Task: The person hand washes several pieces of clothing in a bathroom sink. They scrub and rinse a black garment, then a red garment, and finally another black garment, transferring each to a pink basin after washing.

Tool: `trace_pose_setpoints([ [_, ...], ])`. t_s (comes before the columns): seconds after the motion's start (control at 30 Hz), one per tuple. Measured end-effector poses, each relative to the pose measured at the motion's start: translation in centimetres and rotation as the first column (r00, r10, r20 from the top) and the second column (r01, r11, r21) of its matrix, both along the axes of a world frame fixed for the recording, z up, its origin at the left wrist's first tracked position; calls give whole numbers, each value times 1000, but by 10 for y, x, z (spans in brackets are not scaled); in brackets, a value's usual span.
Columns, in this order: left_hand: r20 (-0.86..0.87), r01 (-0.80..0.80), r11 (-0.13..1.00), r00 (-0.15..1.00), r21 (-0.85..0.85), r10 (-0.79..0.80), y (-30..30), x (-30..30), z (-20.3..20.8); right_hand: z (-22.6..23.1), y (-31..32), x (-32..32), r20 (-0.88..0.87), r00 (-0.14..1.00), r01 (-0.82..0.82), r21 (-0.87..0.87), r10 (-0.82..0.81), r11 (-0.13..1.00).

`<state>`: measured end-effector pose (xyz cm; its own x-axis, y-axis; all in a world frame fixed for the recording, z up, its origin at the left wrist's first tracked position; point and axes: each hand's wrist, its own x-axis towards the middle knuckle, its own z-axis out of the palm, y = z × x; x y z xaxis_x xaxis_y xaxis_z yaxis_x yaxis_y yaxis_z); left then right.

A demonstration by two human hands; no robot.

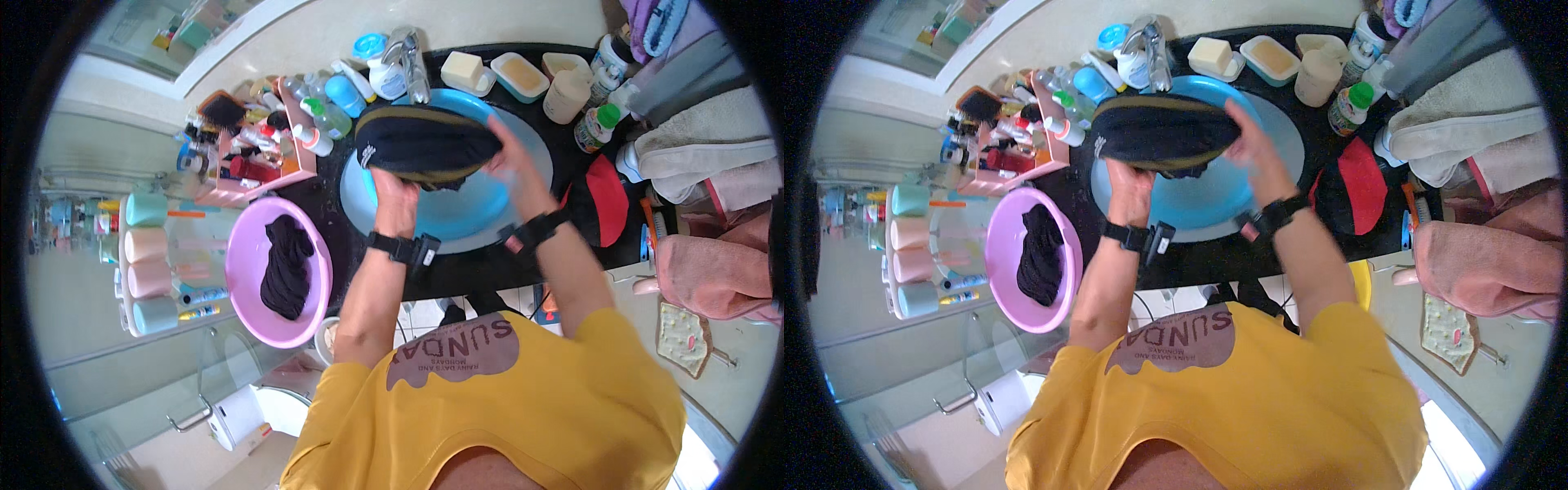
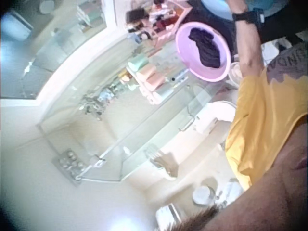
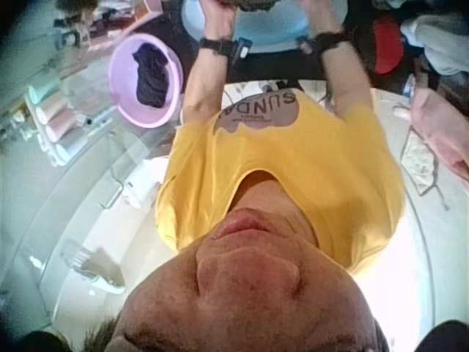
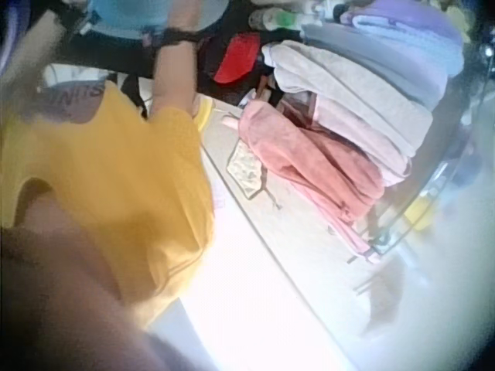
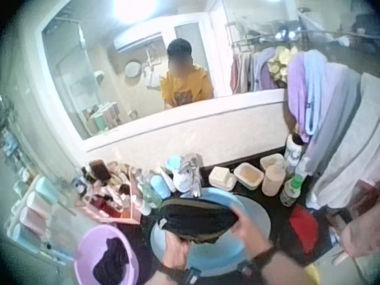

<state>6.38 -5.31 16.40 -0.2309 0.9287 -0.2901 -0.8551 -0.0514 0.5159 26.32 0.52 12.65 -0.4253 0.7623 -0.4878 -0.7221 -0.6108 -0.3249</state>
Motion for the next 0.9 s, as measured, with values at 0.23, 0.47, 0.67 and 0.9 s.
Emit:
trace_pose_setpoints([
  [0.23, 46, 59, 998, 997, -37, -57, -16, 30, 8, -26, -61, -51, -234, 966, 86, -106, -109, 991],
  [0.47, 261, 190, 982, 947, 13, -187, -36, 25, 4, -3, -49, -50, -293, 938, 216, 82, -183, 973],
  [0.67, 288, 173, 980, 948, -96, -140, -50, 3, -18, 8, -32, -53, -274, 940, 229, 55, -206, 972],
  [0.9, -196, 381, 881, 876, -280, -441, -84, -21, -50, 39, -11, -42, -206, 969, 164, 138, -134, 977],
])
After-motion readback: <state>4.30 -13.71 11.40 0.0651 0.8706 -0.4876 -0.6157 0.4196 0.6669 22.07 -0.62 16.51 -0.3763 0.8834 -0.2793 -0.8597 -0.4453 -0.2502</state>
